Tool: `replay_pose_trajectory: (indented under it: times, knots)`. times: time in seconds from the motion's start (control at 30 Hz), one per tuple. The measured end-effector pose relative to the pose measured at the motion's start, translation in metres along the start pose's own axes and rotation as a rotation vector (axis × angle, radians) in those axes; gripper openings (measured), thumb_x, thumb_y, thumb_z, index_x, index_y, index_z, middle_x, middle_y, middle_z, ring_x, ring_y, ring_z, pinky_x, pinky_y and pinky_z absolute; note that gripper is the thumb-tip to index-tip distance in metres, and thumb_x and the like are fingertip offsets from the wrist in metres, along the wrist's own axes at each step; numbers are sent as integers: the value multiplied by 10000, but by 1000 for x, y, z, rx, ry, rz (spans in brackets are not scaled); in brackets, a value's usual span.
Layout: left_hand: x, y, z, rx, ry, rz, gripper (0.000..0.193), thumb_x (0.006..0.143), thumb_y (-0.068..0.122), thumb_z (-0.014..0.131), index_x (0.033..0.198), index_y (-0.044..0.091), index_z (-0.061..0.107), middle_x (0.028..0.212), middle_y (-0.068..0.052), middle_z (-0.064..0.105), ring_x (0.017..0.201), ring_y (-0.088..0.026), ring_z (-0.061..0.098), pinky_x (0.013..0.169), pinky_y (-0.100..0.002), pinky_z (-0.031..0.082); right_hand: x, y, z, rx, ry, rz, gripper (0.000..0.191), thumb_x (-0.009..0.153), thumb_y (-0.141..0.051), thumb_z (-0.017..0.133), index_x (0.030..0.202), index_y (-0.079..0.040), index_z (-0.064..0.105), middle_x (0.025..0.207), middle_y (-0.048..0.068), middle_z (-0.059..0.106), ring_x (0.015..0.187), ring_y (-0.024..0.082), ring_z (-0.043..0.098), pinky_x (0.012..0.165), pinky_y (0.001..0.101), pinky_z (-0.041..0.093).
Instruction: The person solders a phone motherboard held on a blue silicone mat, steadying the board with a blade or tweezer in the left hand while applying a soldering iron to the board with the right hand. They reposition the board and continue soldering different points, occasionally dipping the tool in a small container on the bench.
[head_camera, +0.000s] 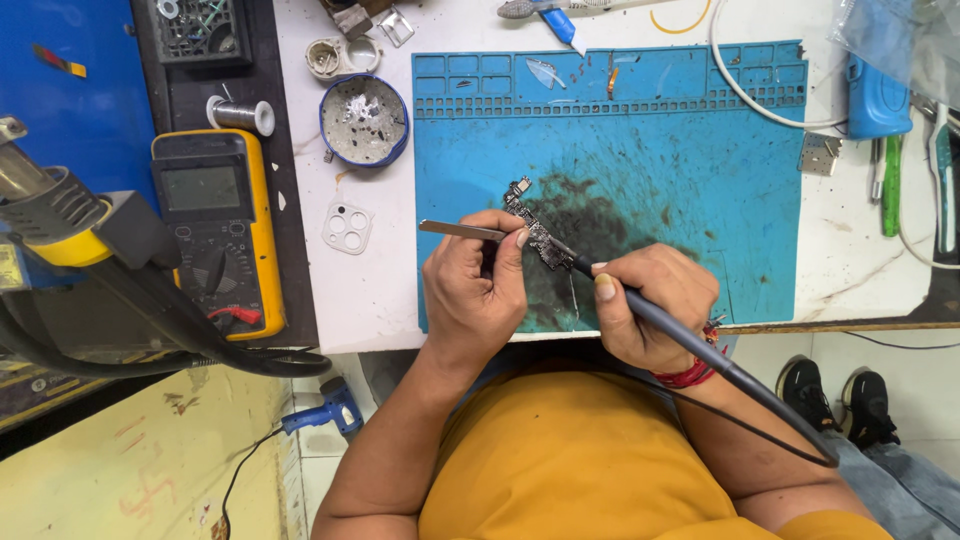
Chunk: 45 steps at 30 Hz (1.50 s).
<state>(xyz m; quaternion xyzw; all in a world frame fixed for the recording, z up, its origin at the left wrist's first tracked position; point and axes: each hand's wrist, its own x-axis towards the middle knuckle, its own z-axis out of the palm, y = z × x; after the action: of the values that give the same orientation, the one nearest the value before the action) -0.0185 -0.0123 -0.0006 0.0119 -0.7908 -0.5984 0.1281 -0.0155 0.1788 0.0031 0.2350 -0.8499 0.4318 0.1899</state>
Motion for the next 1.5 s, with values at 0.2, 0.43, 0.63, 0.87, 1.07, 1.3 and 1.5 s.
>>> replay_pose_trajectory:
  times: [0.2, 0.43, 0.63, 0.87, 1.07, 1.3, 1.5]
  knots:
    - [-1, 0, 0, 9, 6, -2, 61, 1000, 30, 700, 1053, 26, 670, 810, -57, 680, 639, -113, 631, 584, -272, 498, 0, 0, 0, -34, -18, -25, 45, 943, -45, 686, 913, -23, 659, 739, 101, 660, 611, 259, 622, 585, 353, 470]
    - [-1, -1, 0, 10, -1, -3, 59, 1001, 38, 700, 1052, 25, 672, 803, -52, 678, 639, -103, 627, 580, -268, 495, 1, -2, -1, -21, -24, -33, 44, 943, -49, 677, 914, -28, 651, 749, 104, 667, 619, 263, 631, 587, 351, 474]
    - [-1, 0, 0, 6, 6, -6, 59, 1000, 37, 703, 1049, 24, 674, 801, -53, 678, 631, -105, 621, 578, -269, 492, 1, -1, -1, -10, -17, -26, 51, 964, -48, 675, 932, -28, 641, 776, 101, 675, 640, 260, 643, 602, 349, 488]
    - [0, -1, 0, 13, 4, -10, 61, 996, 35, 703, 1049, 24, 676, 795, -55, 674, 623, -114, 618, 576, -273, 488, 0, -2, 0, -14, -11, -9, 43, 958, -41, 674, 924, -36, 648, 767, 100, 673, 630, 258, 631, 599, 352, 475]
    - [-1, -1, 0, 6, 2, -7, 59, 1000, 34, 701, 1051, 29, 672, 805, -54, 675, 637, -115, 631, 586, -275, 499, 0, -2, 0, -23, -12, -9, 43, 957, -37, 680, 934, -28, 645, 765, 99, 671, 628, 256, 630, 596, 348, 475]
    - [-1, -2, 0, 14, -7, -11, 61, 999, 37, 702, 1051, 28, 672, 793, -47, 675, 629, -106, 622, 572, -268, 488, 0, -2, 1, -16, -8, -4, 44, 961, -37, 679, 937, -29, 643, 766, 93, 670, 632, 254, 633, 598, 348, 473]
    - [-2, -2, 0, 5, 1, -10, 62, 1001, 37, 703, 1053, 27, 673, 798, -45, 670, 632, -102, 617, 576, -267, 487, -1, -1, 0, -39, -19, -6, 41, 952, -38, 689, 927, -21, 661, 744, 95, 657, 611, 255, 625, 579, 350, 467]
